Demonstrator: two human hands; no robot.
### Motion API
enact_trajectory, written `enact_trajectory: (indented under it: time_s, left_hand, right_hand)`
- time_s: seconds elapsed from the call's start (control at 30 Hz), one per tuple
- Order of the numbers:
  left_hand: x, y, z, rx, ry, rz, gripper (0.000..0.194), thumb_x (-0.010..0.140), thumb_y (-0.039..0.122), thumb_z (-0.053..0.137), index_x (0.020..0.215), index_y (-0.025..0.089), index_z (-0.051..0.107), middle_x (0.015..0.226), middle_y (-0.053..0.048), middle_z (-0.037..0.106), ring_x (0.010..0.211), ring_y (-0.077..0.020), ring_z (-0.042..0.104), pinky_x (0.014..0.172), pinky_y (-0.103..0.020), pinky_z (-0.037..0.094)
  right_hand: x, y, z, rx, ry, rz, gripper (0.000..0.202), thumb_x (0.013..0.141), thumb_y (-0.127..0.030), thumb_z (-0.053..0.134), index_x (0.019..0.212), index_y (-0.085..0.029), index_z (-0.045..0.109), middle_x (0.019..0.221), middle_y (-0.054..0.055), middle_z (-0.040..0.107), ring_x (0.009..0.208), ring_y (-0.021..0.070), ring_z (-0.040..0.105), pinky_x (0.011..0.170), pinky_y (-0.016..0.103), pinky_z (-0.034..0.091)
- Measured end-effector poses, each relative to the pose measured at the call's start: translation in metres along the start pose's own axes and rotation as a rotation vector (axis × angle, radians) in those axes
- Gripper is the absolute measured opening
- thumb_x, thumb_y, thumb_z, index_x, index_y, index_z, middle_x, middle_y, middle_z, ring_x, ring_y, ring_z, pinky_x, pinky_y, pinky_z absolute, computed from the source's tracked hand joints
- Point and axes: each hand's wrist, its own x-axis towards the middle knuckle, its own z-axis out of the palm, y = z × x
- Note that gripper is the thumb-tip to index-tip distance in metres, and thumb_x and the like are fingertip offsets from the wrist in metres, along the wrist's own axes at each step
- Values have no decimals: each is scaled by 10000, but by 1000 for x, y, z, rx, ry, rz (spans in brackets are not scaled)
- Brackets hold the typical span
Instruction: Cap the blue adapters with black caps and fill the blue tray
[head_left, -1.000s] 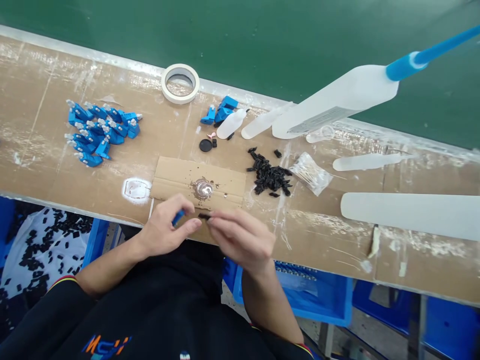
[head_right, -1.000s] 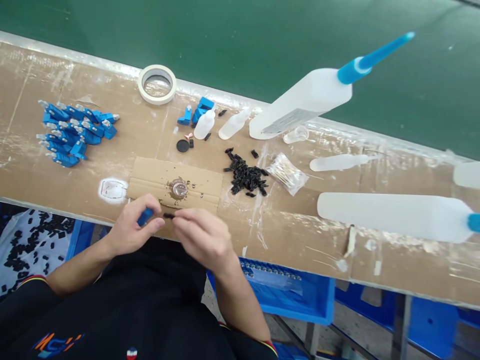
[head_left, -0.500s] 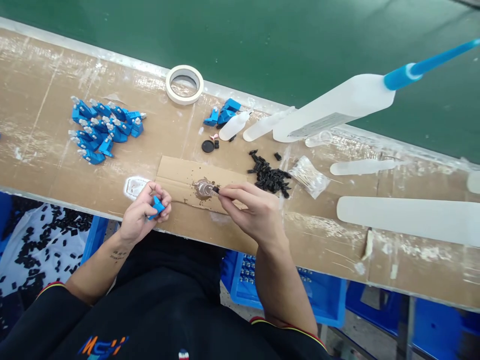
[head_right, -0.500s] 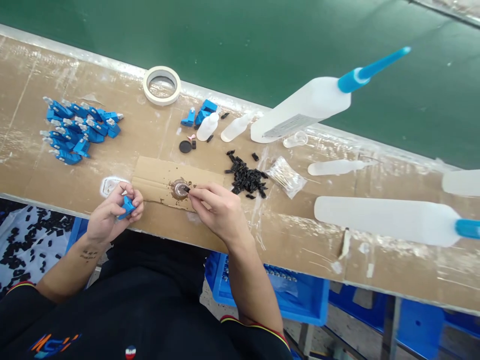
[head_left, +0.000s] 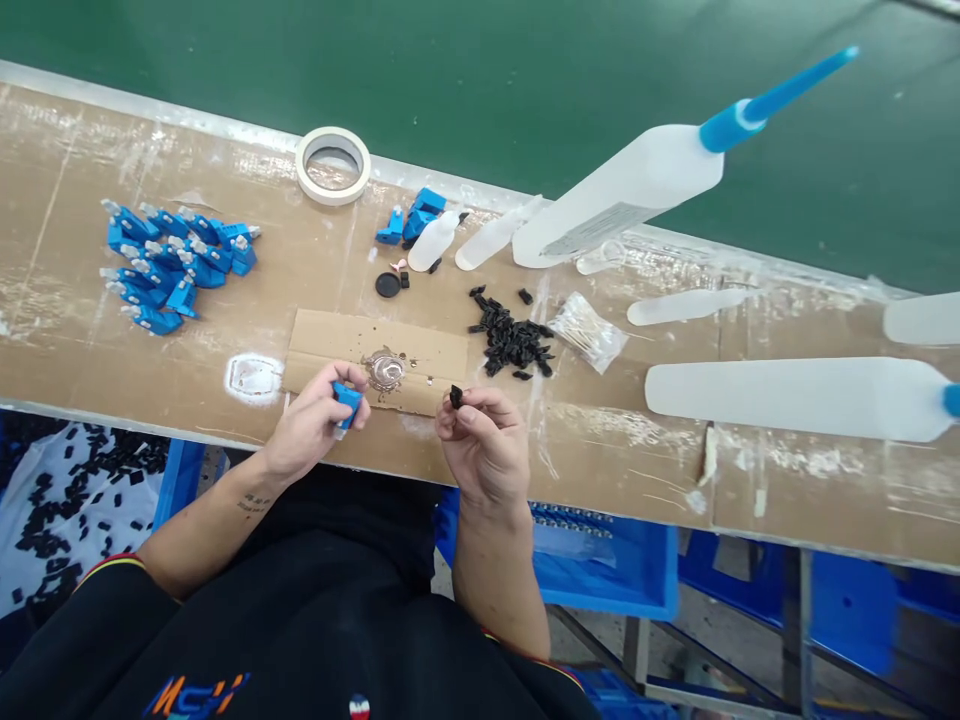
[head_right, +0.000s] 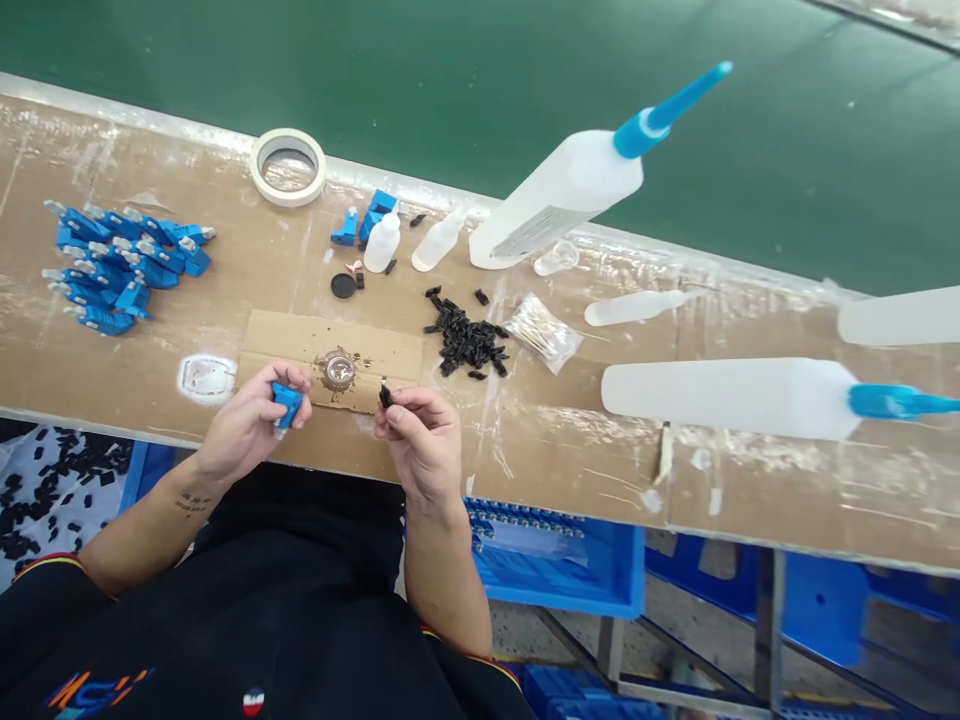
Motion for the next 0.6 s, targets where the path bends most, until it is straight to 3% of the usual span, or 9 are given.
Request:
enact_trajectory:
  time_s: [0.1,0.23,0.43,0.6]
  left_hand:
    - [-2,-7,-2,93,-81,60,251,859,166,720,1077,187,598,972,-39,667,884,-146,686,745,-230,551]
    - [-4,-14,-5,147,-128,152,381,847,187,803,1192,223,644,1063,-45,658,1046,-208,722,872,-296,607]
    - [-5,-17,-2,254,-98,275,292,804,215,856,1063,190,724,992,-53,723,873,-154,698,718,-231,619]
    - [-8,-18,0,250,-103,294,313,797,154,851,1085,201,736,989,-43,713,881,-135,708,770,-215,627]
  right_hand:
    - [-3,-1,-4,6,12,5,171,649,-257,903,749,-263,764,672,-28,724,535,90,628,460,174,499]
    - [-9,1,-7,-34,-13,-53,171,661,-269,908,763,-260,771,725,-21,726,537,94,622,461,197,502]
    - [-25,4,-2,-357,-130,-287,93,781,-190,821,839,-253,786,824,33,745,754,163,701,622,276,586]
    - [-31,2,7,-543,-229,-479,223,823,-88,750,951,-269,780,860,27,758,800,169,717,683,295,606]
